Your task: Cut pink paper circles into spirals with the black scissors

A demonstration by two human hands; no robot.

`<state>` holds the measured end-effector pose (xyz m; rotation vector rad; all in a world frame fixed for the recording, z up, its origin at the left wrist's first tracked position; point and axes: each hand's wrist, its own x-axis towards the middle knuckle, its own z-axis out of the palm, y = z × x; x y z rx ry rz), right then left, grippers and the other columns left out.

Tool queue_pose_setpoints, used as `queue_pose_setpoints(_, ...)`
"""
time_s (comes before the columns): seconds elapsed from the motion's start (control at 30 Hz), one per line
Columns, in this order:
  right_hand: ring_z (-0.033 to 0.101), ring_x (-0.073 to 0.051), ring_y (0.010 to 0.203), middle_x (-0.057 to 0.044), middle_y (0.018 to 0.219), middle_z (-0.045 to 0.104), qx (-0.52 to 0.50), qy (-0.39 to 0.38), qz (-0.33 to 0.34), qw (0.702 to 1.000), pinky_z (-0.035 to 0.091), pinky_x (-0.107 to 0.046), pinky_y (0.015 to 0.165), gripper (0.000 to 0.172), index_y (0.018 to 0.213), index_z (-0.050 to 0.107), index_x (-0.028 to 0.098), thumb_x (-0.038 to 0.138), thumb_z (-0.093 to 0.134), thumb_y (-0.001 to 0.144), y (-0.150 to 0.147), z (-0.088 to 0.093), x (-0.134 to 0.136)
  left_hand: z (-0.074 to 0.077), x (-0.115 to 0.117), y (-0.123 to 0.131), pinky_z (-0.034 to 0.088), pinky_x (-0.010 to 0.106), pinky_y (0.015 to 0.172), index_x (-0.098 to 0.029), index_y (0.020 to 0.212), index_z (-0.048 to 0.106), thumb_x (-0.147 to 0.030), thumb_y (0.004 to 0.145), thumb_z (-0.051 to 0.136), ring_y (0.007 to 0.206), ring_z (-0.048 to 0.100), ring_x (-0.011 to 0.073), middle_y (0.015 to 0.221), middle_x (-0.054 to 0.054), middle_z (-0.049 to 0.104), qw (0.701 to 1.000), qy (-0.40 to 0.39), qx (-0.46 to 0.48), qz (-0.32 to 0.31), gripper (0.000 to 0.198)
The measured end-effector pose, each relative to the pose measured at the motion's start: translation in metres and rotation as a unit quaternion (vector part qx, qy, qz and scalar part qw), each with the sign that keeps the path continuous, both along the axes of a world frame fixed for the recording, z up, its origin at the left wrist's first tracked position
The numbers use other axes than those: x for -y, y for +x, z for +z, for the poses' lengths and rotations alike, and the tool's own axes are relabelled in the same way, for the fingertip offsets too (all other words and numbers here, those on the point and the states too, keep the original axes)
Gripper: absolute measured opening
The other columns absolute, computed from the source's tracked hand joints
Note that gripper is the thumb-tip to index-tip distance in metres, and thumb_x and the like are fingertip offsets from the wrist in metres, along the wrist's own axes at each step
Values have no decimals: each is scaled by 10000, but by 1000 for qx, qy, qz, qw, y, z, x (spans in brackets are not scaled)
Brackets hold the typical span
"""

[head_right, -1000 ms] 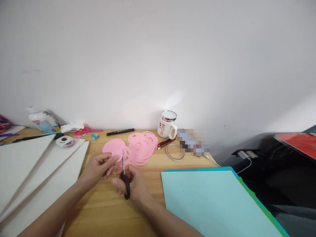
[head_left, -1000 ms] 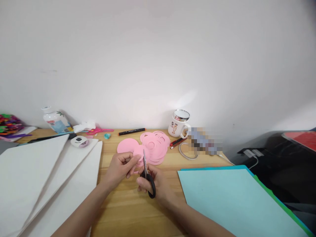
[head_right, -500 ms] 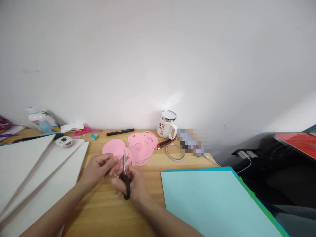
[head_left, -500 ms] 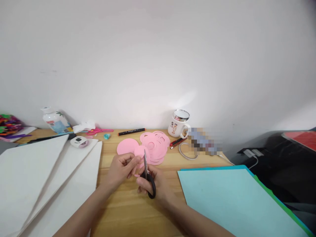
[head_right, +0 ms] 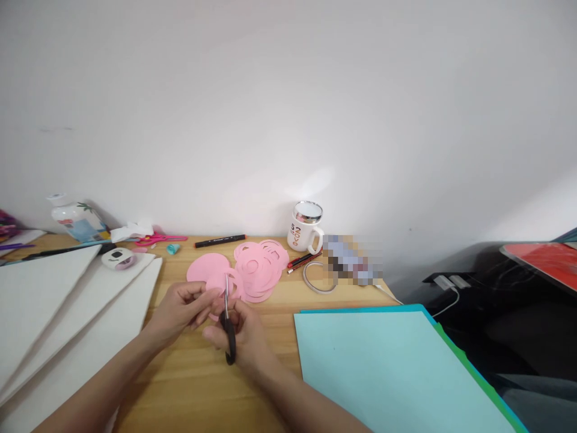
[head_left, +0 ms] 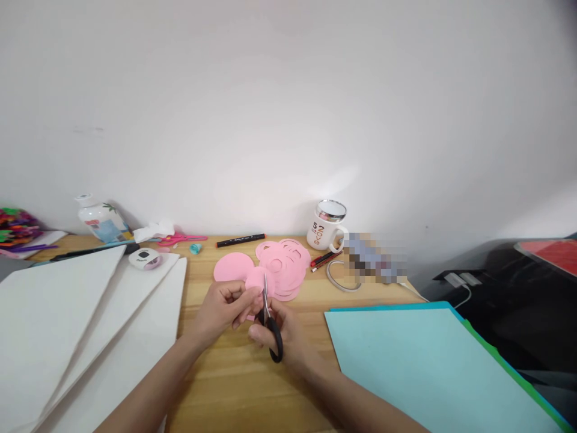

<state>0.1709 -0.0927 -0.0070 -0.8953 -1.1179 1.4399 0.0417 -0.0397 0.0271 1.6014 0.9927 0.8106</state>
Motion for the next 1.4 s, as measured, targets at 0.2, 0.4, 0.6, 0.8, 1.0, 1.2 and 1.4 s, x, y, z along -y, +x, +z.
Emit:
queue_pose_setpoints(0.2,406,-87,462,64,536,455,17,-17,-13,1000,362,-205,441,378,751,481,187,443,705,588,1,-5,1,0,-1,-2,237,156,335,-148,485,480,-390,748,556,297,315,30,338,-75,419,1000,6,2,28,365)
queue_pose_setpoints(0.4,437,-84,420,71,497,461,18,-20,-10,1000,372,-201,417,392,732,464,185,460,705,592,0,-6,1,4,-1,-2,252,159,343,-151,483,474,-349,752,560,308,322,32,354,-76,418,999,20,23,45,345)
queue_pose_setpoints(0.6,464,-88,405,69,484,472,24,-22,-10,999,373,-198,398,406,713,473,182,490,701,578,0,-4,2,2,-2,-3,251,167,353,-155,481,458,-327,768,551,315,319,34,357,-75,409,998,25,34,53,347)
queue_pose_setpoints(0.8,437,-81,382,77,457,452,22,-20,-10,1000,399,-215,414,398,713,481,179,495,691,591,-2,-3,2,1,-2,-3,271,176,370,-161,487,437,-375,792,505,336,327,42,386,-62,419,996,48,25,77,378)
queue_pose_setpoints(1.0,443,-72,388,70,528,468,-16,-17,12,1000,417,-223,437,416,751,472,180,463,720,574,-3,-7,3,-1,2,2,270,169,354,-157,473,455,-433,779,498,330,355,53,367,-59,431,998,35,-22,53,414)
queue_pose_setpoints(1.2,415,-83,467,38,605,477,-14,5,30,999,357,-212,452,409,756,485,176,468,714,584,-3,-3,2,4,1,1,247,162,342,-147,481,493,-410,776,506,310,324,40,355,-62,438,1000,-2,10,-3,396)
queue_pose_setpoints(1.4,381,-87,515,36,635,476,-30,12,17,999,327,-202,466,445,752,500,183,473,748,523,-1,-1,2,5,0,-2,214,164,338,-138,492,522,-413,778,504,309,289,35,346,-69,383,999,-25,8,-45,397)
